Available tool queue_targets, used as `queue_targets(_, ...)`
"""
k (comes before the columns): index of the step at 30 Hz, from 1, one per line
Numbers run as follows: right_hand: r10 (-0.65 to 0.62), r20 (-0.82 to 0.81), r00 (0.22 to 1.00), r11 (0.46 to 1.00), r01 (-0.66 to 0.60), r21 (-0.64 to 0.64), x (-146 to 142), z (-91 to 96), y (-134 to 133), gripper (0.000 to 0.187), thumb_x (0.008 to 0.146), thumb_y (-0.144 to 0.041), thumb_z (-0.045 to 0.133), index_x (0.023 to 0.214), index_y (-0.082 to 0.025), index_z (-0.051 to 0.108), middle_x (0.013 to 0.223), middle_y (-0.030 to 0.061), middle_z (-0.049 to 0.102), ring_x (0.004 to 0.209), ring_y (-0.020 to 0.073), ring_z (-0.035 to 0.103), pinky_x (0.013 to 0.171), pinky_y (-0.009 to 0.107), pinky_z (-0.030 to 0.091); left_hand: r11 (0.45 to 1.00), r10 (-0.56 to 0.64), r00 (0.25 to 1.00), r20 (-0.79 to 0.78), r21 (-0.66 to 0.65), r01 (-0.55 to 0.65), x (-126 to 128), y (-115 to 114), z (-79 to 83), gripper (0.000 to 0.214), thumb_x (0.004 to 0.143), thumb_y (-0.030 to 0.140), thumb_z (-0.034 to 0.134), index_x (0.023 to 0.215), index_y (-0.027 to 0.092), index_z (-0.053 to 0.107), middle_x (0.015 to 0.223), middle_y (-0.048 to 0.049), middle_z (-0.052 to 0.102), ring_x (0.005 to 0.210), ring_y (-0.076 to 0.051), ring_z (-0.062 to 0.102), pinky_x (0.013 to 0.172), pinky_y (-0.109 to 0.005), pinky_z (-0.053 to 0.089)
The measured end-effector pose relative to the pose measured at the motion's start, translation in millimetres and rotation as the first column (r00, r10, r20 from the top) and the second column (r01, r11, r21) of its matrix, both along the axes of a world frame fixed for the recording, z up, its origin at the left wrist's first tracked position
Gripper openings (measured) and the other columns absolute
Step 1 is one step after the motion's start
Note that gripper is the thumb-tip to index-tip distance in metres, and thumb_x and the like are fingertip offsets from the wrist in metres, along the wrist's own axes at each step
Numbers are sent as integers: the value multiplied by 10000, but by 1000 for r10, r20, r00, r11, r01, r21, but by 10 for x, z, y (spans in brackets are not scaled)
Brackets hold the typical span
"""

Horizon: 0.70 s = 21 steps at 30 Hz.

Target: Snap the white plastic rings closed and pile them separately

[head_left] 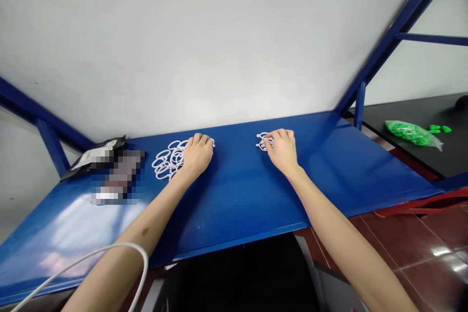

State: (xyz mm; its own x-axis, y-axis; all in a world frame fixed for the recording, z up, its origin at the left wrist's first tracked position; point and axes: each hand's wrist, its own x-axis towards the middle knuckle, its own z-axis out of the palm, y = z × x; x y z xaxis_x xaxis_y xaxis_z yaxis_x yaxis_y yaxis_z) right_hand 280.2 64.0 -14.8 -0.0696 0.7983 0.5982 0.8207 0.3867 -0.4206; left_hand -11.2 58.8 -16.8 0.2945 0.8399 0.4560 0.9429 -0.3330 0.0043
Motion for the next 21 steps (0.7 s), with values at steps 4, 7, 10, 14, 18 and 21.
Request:
queue_targets(4,104,-55,993,995,-103,19,-158,38,-130,111,962,-228,600,1011,-188,691,1106,147,666,1140,338,515,990,513,454,990,-116,978,173,-57,128,110,-100,74,88,889,220,584,911,215,669,965,-123,728,1022,-324,580,906,-488,454)
queue_targets(7,386,-142,911,919,-393,-26,-380,72,-307,133,973,-217,580,1075,-226,665,1225,95,680,1205,277,566,1080,489,429,929,-160,848,505,-213,302,266,-360,156,82,909,280,564,927,233,629,844,-35,685,825,-210,599,796,-352,493)
queue_targets(10,524,-278,805,801,-577,-162,-541,93,-475,142,1003,-250,535,1066,-237,662,1152,59,725,1131,228,646,1006,416,486,830,-58,623,780,-309,464,376,-601,170,150,948,353,526,921,215,578,829,0,642,736,-144,587,704,-276,485)
queue_targets(14,494,-468,733,687,-659,-306,-616,101,-583,149,1011,-295,535,1017,-226,666,975,13,754,904,174,709,841,322,529,813,68,452,889,-312,492,386,-743,92,180,932,371,572,895,195,578,831,4,626,751,-125,593,682,-246,483)
queue_targets(18,455,-564,689,652,-689,-316,-625,90,-574,120,970,-308,611,1012,-211,668,990,21,761,910,172,711,849,317,538,824,146,345,927,-307,476,346,-747,26,224,918,402,611,1004,195,610,889,-12,676,688,-114,615,684,-265,522)
queue_targets(21,426,-569,703,673,-666,-320,-631,77,-561,103,967,-288,611,993,-209,673,964,20,763,862,167,707,809,313,540,841,157,307,939,-290,457,341,-736,-5,242,907,409,627,1009,190,612,870,-17,700,636,-123,642,681,-287,539)
